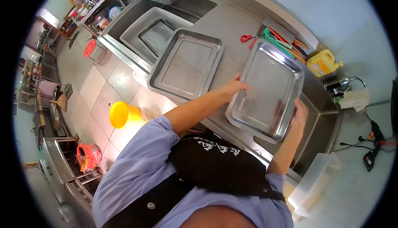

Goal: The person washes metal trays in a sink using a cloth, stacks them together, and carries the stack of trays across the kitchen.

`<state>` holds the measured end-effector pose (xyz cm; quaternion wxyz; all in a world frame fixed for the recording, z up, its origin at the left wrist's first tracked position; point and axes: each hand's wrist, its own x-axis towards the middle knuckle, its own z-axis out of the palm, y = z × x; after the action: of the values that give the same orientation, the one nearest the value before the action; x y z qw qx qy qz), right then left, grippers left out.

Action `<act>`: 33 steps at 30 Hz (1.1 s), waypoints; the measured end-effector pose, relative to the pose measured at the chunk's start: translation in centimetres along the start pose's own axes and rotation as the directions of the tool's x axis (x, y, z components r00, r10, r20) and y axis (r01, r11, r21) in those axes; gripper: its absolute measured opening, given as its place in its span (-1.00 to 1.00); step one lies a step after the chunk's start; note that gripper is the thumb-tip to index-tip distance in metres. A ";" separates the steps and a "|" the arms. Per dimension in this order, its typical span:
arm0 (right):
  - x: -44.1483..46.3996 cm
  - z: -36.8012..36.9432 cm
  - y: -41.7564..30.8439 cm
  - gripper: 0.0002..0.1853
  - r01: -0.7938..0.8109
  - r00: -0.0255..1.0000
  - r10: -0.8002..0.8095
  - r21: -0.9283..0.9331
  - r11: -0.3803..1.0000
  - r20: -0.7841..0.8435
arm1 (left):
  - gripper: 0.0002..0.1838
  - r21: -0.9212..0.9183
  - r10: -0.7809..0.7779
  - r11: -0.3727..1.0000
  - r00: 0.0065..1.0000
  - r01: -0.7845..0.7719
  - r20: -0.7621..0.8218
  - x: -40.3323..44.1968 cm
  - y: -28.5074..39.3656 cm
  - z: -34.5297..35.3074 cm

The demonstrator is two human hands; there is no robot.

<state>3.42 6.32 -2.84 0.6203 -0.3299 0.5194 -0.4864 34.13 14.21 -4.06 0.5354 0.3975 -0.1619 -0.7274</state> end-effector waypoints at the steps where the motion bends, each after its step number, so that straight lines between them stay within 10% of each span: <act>1: 1.1 0.7 1.1 -0.80 -0.033 0.999 0.033 -0.065 0.997 -0.004 | -0.32 0.014 -0.030 0.999 0.998 0.031 -0.054 -0.9 0.9 -0.3; 15: 4.7 3.2 9.3 -0.82 -0.267 0.962 0.275 -0.221 0.938 0.006 | -0.24 0.473 -0.083 0.821 0.887 0.319 -0.454 -1.2 -0.7 -7.5; 21: 3.5 2.9 8.4 -0.75 -0.193 0.975 0.219 -0.546 0.815 -0.018 | -0.36 0.490 -0.004 0.871 0.998 0.033 -0.061 -7.9 5.7 -7.3; 23: 3.8 2.4 9.8 -0.63 0.155 0.986 -0.144 -0.736 0.659 0.079 | -0.43 0.444 0.240 0.876 0.969 -0.189 -0.061 -10.2 8.4 -9.1; 25: 3.4 4.3 8.9 -0.53 0.324 0.936 -0.294 -0.796 0.511 0.193 | -0.44 0.739 0.496 0.631 0.855 -0.235 -0.152 -10.6 10.9 -14.0; 27: 1.6 10.0 5.9 -0.50 0.370 0.929 -0.235 -0.684 0.628 0.286 | -0.42 0.996 0.842 -0.020 0.536 -0.086 0.063 -10.5 12.6 -20.2; 29: -1.3 16.5 4.2 -0.48 0.291 0.909 -0.062 -0.519 0.804 0.413 | -0.37 0.988 0.836 0.097 0.529 0.122 -0.147 -11.1 12.6 -24.7; 32: -2.9 23.5 7.0 -0.33 0.097 0.790 0.224 -0.476 0.874 0.571 | -0.33 0.818 0.613 0.570 0.703 -0.077 -0.361 -12.0 12.5 -26.6; 33: -4.3 25.8 7.7 -0.25 0.073 0.796 0.231 -0.468 0.881 0.559 | -0.31 0.854 0.573 0.520 0.744 -0.005 -0.344 -12.5 13.1 -26.5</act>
<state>30.37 10.25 -2.22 0.6746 -0.5828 0.4112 -0.1902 63.92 25.68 -7.08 0.4340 0.7655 -0.3680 -0.3002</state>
